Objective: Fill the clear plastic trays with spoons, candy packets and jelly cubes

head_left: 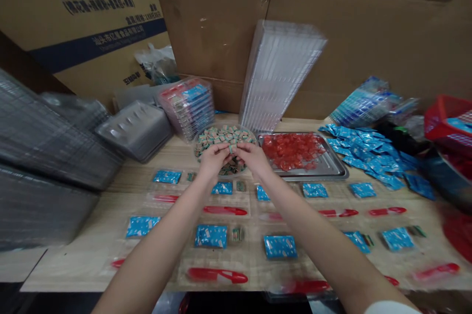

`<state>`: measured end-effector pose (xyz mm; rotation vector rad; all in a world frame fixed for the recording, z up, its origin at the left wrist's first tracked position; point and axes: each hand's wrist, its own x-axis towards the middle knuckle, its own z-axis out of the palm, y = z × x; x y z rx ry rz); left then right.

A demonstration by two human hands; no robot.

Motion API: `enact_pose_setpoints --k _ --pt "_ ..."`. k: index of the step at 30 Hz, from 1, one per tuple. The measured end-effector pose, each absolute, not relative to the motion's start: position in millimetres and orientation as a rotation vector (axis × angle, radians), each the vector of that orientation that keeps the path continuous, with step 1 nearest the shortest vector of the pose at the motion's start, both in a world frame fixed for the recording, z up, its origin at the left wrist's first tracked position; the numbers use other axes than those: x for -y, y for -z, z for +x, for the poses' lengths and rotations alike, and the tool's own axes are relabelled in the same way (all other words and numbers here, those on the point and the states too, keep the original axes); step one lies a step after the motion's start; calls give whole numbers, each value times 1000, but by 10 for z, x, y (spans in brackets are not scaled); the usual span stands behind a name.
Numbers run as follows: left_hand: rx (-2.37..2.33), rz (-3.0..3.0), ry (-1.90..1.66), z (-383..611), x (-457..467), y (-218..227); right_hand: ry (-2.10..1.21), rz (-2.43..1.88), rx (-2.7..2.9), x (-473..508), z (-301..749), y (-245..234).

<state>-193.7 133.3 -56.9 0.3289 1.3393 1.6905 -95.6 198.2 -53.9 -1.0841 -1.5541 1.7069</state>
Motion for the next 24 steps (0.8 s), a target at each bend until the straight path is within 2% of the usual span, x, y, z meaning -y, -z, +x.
enact_pose_setpoints --k 3,8,10,13,15,19,24 --pt "-1308 323 -1713 -1877 -1305 564 -1627 -1132 1522 -1916 -1016 629" --pt "-1331 316 -1773 -1990 -1248 558 -1221 -1158 1871 -2157 -857 497" --pt "-1374 312 -1796 -2107 -1233 558 -1005 -1176 2018 -2356 -714 358" --pt "-1444 330 -1806 -2227 -1221 570 -500 -1189 2536 -2510 -599 213" --pt "-1477 355 -1797 -2236 -1219 588 -280 -1185 2784 -2458 -637 215" --pt "-1502 391 -1796 -2193 -1217 626 -222 -1308 2808 -2247 -820 357" --pt "-1509 402 -1784 -2205 -1211 645 -368 -1445 2732 -2345 -836 400"
